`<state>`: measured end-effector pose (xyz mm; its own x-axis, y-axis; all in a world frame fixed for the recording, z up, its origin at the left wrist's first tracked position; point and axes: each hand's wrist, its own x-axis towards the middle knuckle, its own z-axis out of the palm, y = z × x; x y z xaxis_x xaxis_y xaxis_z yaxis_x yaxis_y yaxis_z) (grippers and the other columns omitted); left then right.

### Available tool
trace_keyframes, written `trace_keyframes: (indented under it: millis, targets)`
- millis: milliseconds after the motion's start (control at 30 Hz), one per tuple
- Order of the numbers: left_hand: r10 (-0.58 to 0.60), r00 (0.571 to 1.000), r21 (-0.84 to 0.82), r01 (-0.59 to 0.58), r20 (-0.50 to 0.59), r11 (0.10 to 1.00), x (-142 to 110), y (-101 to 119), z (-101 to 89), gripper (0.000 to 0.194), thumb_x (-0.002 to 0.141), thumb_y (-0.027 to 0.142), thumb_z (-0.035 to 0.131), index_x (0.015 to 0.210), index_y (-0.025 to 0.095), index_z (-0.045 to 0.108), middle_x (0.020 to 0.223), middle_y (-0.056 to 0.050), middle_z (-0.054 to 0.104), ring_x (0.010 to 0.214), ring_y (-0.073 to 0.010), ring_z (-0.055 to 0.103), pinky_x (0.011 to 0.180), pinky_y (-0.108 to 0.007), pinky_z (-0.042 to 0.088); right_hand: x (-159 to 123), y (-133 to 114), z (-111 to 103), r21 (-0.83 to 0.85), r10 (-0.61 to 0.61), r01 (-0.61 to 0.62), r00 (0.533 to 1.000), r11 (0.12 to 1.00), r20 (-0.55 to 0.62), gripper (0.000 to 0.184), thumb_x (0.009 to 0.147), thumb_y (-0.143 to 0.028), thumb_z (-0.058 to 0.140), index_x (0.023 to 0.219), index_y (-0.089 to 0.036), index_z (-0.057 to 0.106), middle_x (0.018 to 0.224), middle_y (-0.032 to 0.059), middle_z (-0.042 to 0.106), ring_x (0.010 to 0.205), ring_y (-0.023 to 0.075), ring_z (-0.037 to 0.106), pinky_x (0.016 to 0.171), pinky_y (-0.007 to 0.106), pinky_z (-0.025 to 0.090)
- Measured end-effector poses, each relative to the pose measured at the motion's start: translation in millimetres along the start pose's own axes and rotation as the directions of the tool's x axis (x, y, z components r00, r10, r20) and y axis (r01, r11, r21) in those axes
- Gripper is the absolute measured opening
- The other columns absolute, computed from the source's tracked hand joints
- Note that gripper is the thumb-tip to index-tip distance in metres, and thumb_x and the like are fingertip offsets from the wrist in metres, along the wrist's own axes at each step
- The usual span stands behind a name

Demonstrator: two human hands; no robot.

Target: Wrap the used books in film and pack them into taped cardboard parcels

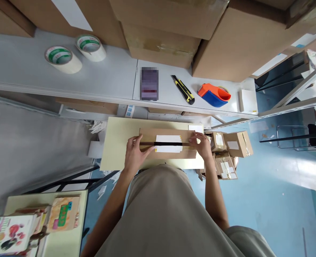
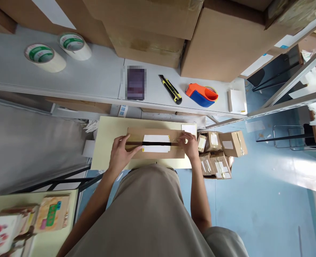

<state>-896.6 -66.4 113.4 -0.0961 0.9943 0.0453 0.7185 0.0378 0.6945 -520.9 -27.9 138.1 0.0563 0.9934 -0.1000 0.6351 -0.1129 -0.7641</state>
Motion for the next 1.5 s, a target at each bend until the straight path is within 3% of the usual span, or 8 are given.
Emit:
trace_keyframes:
  millis: [167, 300, 567, 700, 900, 1133, 1367, 1500]
  targets:
    - [0.072, 0.991, -0.002, -0.073, -0.109, 0.997, 16, -17, 19.4, 0.050, 0.098, 0.054, 0.088, 0.135, 0.022, 0.076, 0.138, -0.019, 0.070, 0.132, -0.0403, 0.068, 0.122, -0.060, 0.052, -22, 8, 2, 0.101, 0.005, -0.006, 1.000, 0.995, 0.010, 0.033, 0.098, -0.054, 0.082, 0.114, -0.027, 0.091, 0.166, 0.0115, 0.069, 0.135, 0.0370, 0.077, 0.115, 0.055, 0.065]
    - [0.074, 0.978, -0.079, -0.091, -0.197, 0.993, 19, -27, 30.4, 0.042, 0.102, 0.052, 0.083, 0.133, 0.023, 0.078, 0.136, -0.016, 0.070, 0.124, -0.0341, 0.071, 0.117, -0.053, 0.056, -34, 22, 16, 0.301, 0.122, -0.107, 0.992, 0.948, -0.032, 0.041, 0.092, -0.059, 0.087, 0.116, -0.026, 0.092, 0.168, 0.0112, 0.068, 0.143, 0.0389, 0.074, 0.107, 0.050, 0.070]
    - [0.019, 0.977, -0.160, -0.054, -0.213, 0.986, 17, -30, 34.0, 0.049, 0.103, 0.062, 0.080, 0.133, 0.023, 0.080, 0.132, -0.015, 0.069, 0.123, -0.0322, 0.071, 0.112, -0.049, 0.059, -40, 42, 47, 0.546, 0.337, -0.223, 0.934, 0.807, -0.116, 0.047, 0.084, -0.062, 0.093, 0.113, -0.025, 0.093, 0.162, 0.0133, 0.072, 0.152, 0.0416, 0.069, 0.128, 0.059, 0.057]
    - [-0.007, 0.978, -0.183, -0.032, -0.208, 0.983, 15, -29, 35.0, 0.053, 0.101, 0.066, 0.078, 0.133, 0.023, 0.078, 0.129, -0.015, 0.070, 0.127, -0.0324, 0.069, 0.111, -0.049, 0.059, -42, 46, 53, 0.546, 0.333, -0.207, 0.932, 0.812, -0.141, 0.050, 0.086, -0.065, 0.091, 0.116, -0.025, 0.093, 0.158, 0.0130, 0.074, 0.156, 0.0393, 0.065, 0.138, 0.060, 0.045]
    - [-0.068, 0.975, -0.222, 0.020, -0.210, 0.975, 16, -31, 36.1, 0.053, 0.101, 0.068, 0.076, 0.128, 0.022, 0.079, 0.127, -0.015, 0.071, 0.117, -0.0288, 0.071, 0.101, -0.044, 0.062, -49, 43, 60, 0.607, 0.342, -0.186, 0.927, 0.772, -0.152, 0.054, 0.091, -0.065, 0.088, 0.123, -0.021, 0.092, 0.161, 0.0154, 0.071, 0.158, 0.0382, 0.064, 0.138, 0.057, 0.046]
    - [-0.109, 0.980, -0.222, 0.070, -0.169, 0.973, 22, -30, 31.4, 0.057, 0.097, 0.071, 0.076, 0.124, 0.021, 0.080, 0.126, -0.014, 0.070, 0.111, -0.0264, 0.072, 0.097, -0.042, 0.064, -44, 40, 54, 0.537, 0.274, -0.157, 0.951, 0.829, -0.145, 0.056, 0.092, -0.070, 0.084, 0.121, -0.023, 0.092, 0.155, 0.0163, 0.075, 0.158, 0.0385, 0.064, 0.138, 0.060, 0.044]
    - [-0.159, 0.971, -0.238, 0.115, -0.177, 0.965, 24, -27, 28.6, 0.059, 0.093, 0.073, 0.075, 0.121, 0.022, 0.080, 0.124, -0.014, 0.071, 0.110, -0.0284, 0.073, 0.099, -0.046, 0.065, -41, 40, 53, 0.536, 0.248, -0.129, 0.956, 0.834, -0.157, 0.058, 0.089, -0.077, 0.083, 0.112, -0.024, 0.094, 0.148, 0.0179, 0.079, 0.151, 0.0421, 0.070, 0.132, 0.063, 0.050]
    - [-0.068, 0.987, -0.131, 0.049, -0.145, 0.990, 29, -20, 19.8, 0.046, 0.095, 0.065, 0.075, 0.115, 0.024, 0.077, 0.121, -0.016, 0.072, 0.117, -0.0350, 0.071, 0.104, -0.055, 0.064, -42, 32, 50, 0.482, 0.191, -0.089, 0.968, 0.871, -0.166, 0.055, 0.095, -0.077, 0.074, 0.110, -0.027, 0.093, 0.142, 0.0164, 0.084, 0.150, 0.0415, 0.070, 0.121, 0.060, 0.060]
